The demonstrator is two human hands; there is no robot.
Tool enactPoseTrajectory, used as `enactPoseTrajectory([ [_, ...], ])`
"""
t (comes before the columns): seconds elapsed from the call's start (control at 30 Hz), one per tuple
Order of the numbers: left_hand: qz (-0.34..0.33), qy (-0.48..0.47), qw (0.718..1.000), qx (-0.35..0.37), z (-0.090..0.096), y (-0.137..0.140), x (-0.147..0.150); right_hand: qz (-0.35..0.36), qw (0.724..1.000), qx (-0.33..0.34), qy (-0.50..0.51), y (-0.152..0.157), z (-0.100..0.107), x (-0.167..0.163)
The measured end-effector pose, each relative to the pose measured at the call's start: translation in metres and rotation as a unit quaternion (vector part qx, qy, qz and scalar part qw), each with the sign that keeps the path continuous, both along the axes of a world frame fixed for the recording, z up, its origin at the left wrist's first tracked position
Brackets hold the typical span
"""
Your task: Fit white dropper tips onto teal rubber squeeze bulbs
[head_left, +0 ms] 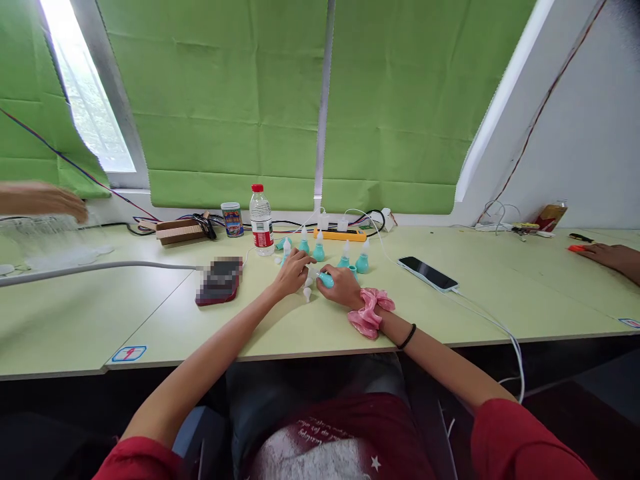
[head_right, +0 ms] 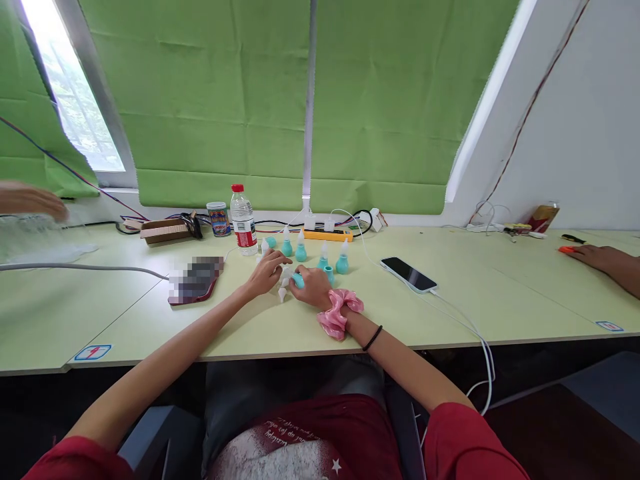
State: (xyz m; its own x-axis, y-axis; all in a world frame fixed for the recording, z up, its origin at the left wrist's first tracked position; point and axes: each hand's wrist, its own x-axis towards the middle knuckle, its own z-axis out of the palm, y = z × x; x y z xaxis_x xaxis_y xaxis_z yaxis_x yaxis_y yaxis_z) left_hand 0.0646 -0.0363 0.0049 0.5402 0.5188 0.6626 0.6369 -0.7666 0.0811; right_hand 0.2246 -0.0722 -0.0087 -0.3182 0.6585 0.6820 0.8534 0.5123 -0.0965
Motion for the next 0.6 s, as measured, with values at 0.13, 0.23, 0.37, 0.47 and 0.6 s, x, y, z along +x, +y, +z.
enactPoseTrajectory([
  [0.13,-0.048,0.016,0.998,0.037,0.008,-0.012,0.003,-0.005,1.000,0.011,-0.006,0.002,-0.001,0.000],
  [0.23,-0.053,0.028,0.997,0.056,0.007,-0.014,0.005,-0.010,1.000,0.014,-0.006,0.002,0.000,0.001],
  [0.37,-0.057,0.017,0.995,0.083,0.005,-0.010,0.006,-0.020,1.000,0.016,-0.008,0.001,0.001,0.001],
  [0.47,-0.055,0.012,0.993,0.101,0.007,-0.008,0.006,-0.031,0.999,0.017,-0.013,0.000,0.001,0.000],
  [0.6,-0.044,0.028,0.991,0.120,0.010,-0.009,0.009,-0.049,0.998,0.018,-0.022,0.000,-0.001,-0.002],
])
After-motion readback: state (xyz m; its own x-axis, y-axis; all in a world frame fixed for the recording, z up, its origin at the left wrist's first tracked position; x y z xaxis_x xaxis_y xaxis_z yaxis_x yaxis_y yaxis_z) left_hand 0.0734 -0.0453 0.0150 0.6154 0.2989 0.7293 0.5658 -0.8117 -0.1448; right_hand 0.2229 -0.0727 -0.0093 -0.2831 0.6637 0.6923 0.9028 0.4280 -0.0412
